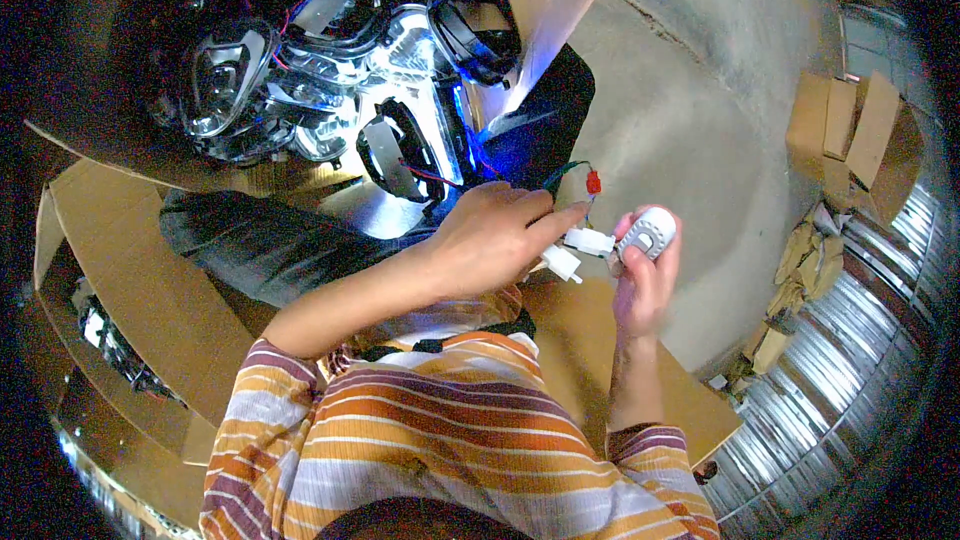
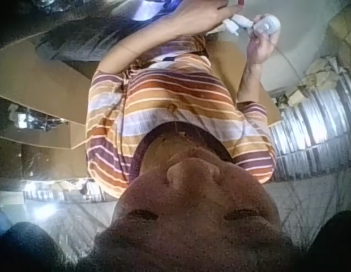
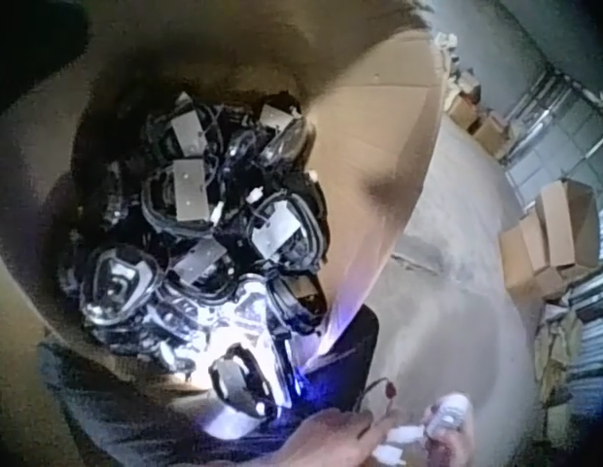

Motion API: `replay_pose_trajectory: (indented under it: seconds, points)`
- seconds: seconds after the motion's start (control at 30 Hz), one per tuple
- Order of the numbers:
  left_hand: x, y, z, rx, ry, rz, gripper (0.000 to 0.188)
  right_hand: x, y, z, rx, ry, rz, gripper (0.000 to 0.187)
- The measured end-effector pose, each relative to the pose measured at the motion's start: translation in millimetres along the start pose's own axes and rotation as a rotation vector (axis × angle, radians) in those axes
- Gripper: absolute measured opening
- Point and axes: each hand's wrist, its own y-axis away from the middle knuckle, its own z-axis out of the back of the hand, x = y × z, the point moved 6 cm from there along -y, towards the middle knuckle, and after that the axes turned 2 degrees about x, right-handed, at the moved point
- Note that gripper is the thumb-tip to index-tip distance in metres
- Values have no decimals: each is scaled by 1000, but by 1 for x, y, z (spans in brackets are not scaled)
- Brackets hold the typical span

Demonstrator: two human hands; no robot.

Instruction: The person tests motorcycle headlights by connecting their wiring plugs to a handheld tester by hand to illuminate them, then disconnects them and transfers headlights into an adjacent cardboard box.

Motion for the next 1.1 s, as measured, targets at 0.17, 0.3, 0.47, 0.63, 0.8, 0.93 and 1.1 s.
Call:
replay_pose_trajectory:
  seconds: [0.17,0.3,0.47,0.63,0.8,0.93,1.1]
  points:
    - [3,3,-2,40,30,62,34,-16,-1,-3,56,57,-59,27]
    - [13,11,22,3,95,144,39,-4,-4,-17,107,26,-42,29]
    - [49,18,78,-468,504,228,18,-4,-11,-11,123,125,-22,28]
    - [133,12,70,-710,1355,736,29,-7,-7,-20,149,182,-45,32]
    - [216,-12,68,-813,1225,826,13,-18,-5,-21,168,217,-93,32]
    - [273,-16,42,-800,1352,949,12,-22,-7,-25,218,365,-35,30]
    - [307,-13,1,-842,1399,1252,10,-26,-6,-28,256,355,-34,27]
